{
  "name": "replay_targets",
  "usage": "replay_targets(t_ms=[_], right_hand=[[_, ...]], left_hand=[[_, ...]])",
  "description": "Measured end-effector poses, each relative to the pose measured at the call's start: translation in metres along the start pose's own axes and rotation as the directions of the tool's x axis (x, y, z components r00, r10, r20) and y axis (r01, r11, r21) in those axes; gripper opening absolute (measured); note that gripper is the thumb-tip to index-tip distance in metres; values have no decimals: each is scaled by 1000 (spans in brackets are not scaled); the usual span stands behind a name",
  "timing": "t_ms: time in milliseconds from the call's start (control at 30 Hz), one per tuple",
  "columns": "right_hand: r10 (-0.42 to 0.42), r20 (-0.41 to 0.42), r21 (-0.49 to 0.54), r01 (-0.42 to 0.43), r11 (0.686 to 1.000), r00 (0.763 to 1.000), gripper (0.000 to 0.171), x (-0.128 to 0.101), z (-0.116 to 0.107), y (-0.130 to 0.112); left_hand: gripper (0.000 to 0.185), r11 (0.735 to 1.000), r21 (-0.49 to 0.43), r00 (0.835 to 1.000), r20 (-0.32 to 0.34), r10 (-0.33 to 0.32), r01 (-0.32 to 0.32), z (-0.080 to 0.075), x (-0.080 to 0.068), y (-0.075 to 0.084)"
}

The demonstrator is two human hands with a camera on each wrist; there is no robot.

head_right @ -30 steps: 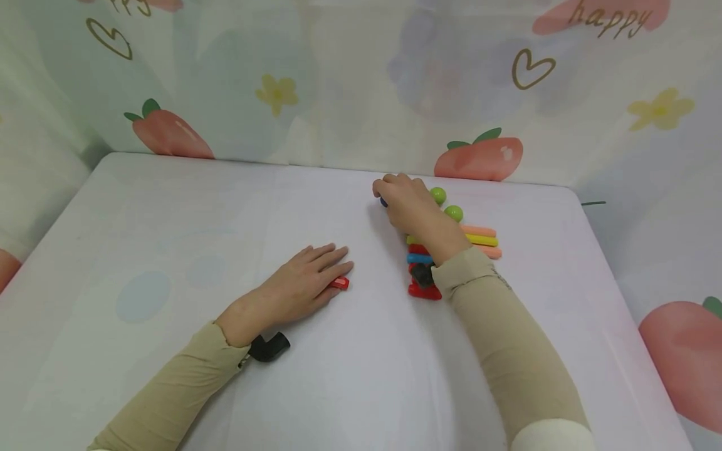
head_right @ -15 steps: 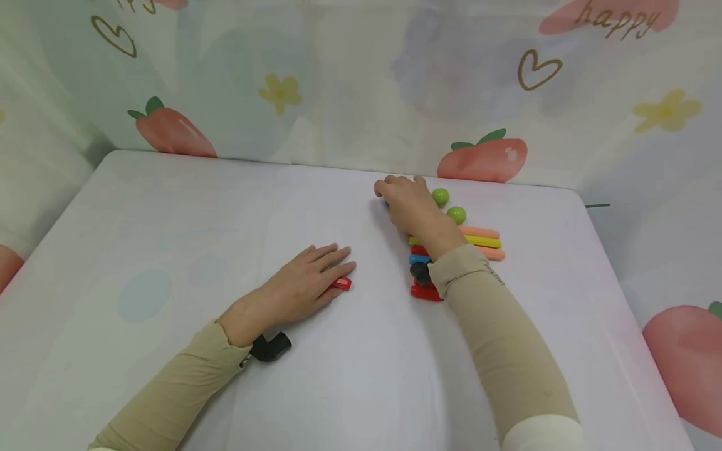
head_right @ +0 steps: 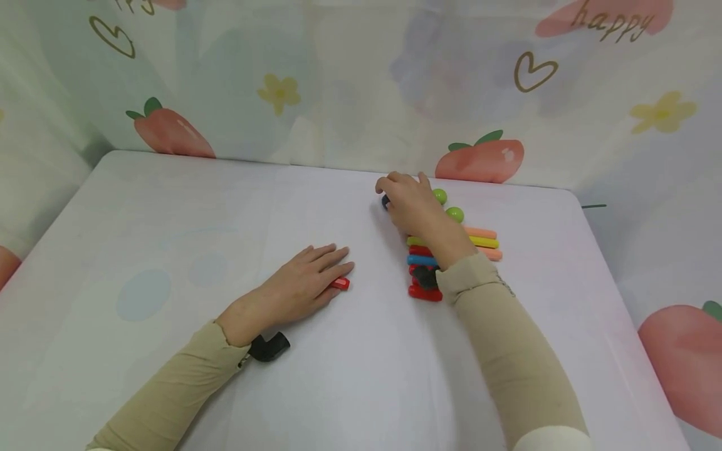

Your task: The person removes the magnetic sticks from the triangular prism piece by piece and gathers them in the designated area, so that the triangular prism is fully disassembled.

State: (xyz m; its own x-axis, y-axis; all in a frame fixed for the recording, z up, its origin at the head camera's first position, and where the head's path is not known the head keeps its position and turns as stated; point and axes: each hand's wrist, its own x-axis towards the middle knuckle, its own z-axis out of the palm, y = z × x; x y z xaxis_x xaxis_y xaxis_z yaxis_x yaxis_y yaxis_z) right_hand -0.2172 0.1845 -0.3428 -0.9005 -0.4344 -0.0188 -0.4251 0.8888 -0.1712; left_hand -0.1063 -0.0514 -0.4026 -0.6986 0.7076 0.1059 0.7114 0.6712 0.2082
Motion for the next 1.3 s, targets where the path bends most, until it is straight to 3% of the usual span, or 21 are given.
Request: replay_targets(t_ms=[467,633,900,1300], right_hand=[[-123,-146,57,133,990,982,27,-29,0,-22],[-162,-168,69,176,982,972,27,-42,2,-31],[-150,-167,116,170,979,975,30,-65,11,-41],[-128,-207,252,179,951,970,31,-92,30,-60]], left_hand=[[41,1000,-11,999,-37,9,-10,2,-1,-1],[43,1000,2,1000,-3,-5,5,1,0,0],[45,1000,1,1000,26,-10,10,-2,0,2],[47,1000,24,1000,16,6,-6,-1,0,1]])
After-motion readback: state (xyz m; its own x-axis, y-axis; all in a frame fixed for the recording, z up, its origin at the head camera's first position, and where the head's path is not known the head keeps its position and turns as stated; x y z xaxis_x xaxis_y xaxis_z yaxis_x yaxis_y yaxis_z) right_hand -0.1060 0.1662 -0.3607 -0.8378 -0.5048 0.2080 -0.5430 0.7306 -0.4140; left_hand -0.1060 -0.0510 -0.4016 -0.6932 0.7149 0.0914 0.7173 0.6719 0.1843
